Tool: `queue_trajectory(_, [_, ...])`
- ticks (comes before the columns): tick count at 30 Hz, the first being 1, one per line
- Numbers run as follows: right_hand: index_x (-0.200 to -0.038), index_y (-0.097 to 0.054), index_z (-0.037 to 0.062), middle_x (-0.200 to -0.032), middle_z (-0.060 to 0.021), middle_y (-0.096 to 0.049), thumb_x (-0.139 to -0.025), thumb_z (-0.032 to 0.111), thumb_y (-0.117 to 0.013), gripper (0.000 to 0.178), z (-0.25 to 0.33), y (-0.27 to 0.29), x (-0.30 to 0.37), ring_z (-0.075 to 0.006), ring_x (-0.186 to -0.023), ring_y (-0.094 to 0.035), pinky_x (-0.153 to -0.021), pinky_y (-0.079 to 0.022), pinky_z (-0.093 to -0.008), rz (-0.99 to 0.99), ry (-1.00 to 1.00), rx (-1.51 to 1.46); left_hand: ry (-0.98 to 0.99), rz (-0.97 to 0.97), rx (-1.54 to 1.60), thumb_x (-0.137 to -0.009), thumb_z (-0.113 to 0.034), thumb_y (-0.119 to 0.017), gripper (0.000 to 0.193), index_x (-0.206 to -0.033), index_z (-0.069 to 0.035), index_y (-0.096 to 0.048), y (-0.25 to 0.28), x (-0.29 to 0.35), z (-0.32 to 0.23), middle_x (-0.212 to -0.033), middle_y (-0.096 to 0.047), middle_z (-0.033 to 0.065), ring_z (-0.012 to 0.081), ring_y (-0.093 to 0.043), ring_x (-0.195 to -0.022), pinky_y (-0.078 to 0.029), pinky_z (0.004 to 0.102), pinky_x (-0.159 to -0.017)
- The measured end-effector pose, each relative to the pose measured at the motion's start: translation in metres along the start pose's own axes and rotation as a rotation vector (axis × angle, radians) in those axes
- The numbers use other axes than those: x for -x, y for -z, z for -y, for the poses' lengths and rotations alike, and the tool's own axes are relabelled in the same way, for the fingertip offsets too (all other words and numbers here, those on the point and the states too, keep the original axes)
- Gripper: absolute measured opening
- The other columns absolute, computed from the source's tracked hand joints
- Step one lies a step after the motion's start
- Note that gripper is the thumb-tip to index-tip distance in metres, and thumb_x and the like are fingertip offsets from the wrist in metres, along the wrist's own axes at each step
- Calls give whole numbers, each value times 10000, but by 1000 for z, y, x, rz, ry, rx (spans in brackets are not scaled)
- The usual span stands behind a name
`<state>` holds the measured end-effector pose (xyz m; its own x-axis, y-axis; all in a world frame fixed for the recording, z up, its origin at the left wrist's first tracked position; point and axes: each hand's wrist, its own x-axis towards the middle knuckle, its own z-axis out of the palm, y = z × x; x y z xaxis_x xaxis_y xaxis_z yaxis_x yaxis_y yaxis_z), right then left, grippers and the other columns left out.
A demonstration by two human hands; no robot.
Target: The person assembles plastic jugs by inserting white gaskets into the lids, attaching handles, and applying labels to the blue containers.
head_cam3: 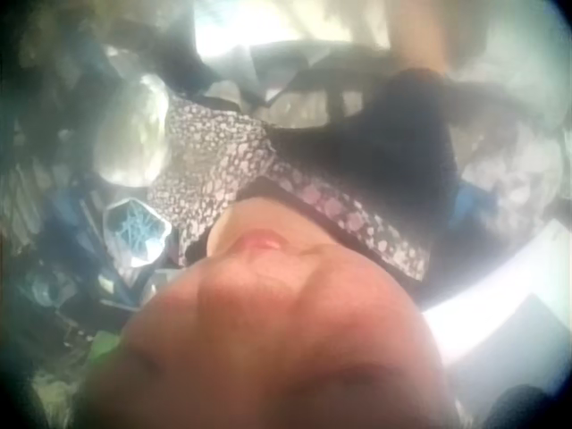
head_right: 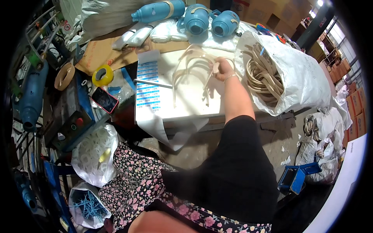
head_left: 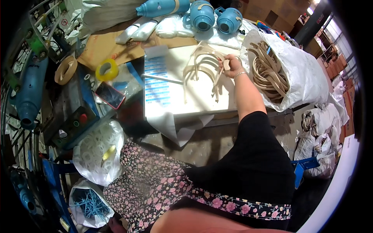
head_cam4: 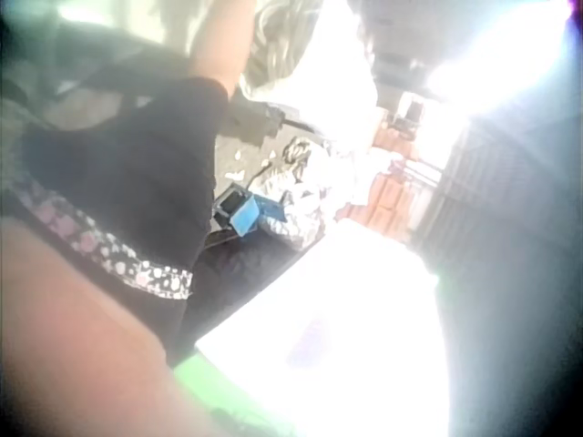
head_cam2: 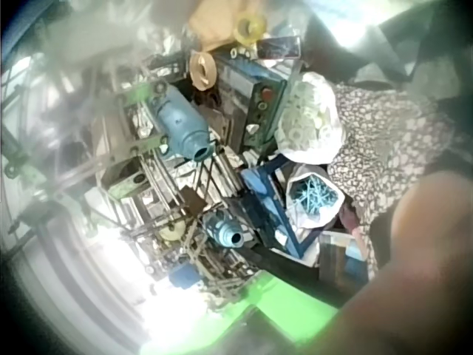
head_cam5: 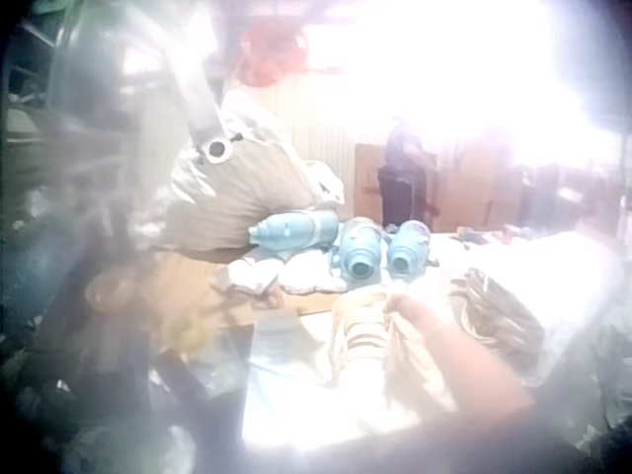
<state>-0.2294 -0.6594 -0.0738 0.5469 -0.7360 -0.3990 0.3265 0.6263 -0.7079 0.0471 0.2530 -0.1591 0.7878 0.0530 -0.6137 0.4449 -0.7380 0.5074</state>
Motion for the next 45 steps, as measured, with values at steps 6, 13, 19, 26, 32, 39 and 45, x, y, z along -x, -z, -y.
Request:
queue_trajectory(6, [-1020, -512, -18, -800, -108, -562, -824, 121, -497, 241, 22, -80, 8, -217, -629, -575, -630, -541, -360, -34, -10, 131, -905, -329, -857, -984, -280, -427, 392, -1188, 23, -568, 18, -23, 44, -1153, -604, 228, 361, -541, -1098, -404, 429, -948])
queue_trajectory(13, [-942, -553, 10, -752, -56, -539, -815, 68, -638, 164, 40, -160, 59, -131, -546, -537, -544, -517, -283, 5, 330, 453, -519, -211, -674, -971, -285, -441, 382, -1196, -10, -580, 13, -22, 36, -1258, -557, 206, 350, -531, -1135, -416, 398, -961])
queue_trajectory(19, [-938, -550, 23, -752, -34, -576, -861, 99, -644, 142, 55, -121, 32, -153, -580, -551, -604, -517, -305, 386, 282, 135, -452, -199, -453, -965, -276, -449, 364, -1176, -9, -579, 7, -34, 27, -1224, -557, 190, 329, -524, -1098, -416, 385, -935])
queue_trajectory(26, [-878, -598, -16, -670, -105, -608, -814, 101, -614, 134, 9, -11, -14, -223, -554, -621, -526, -543, -320, -390, 29, 841, -373, -186, -322, -956, -264, -461, 340, -1146, -8, -579, 3, -25, 21, -1176, -556, 166, 299, -516, -1046, -416, 368, -900])
queue_trajectory(32, [-1135, -608, 13, -1048, -189, -650, -728, 267, -676, 485, 7, -30, 8, -327, -960, -634, -869, -490, -383, -665, 259, 1682, -337, -162, -255, -948, -254, -471, 320, -1121, -7, -578, 2, -28, 21, -1135, -555, 146, 273, -508, -1002, -416, 353, -870])
queue_trajectory(39, [-1241, -531, 25, -1120, -239, -635, -770, 301, -630, 555, -8, -24, 29, -369, -1066, -611, -908, -476, -414, -695, 314, 1633, -327, -135, -190, -939, -242, -483, 297, -1092, -6, -577, -3, -31, 14, -1087, -554, 123, 244, -499, -950, -416, 336, -834])
queue_trajectory(45, [-1248, -528, 40, -1140, -220, -629, -737, 421, -660, 651, -27, -11, 76, -371, -1097, -586, -915, -458, -478, -695, 424, 1724, -314, -106, -144, -931, -232, -493, 277, -1067, -5, -577, -5, -32, 10, -1046, -554, 103, 218, -492, -906, -416, 322, -804])
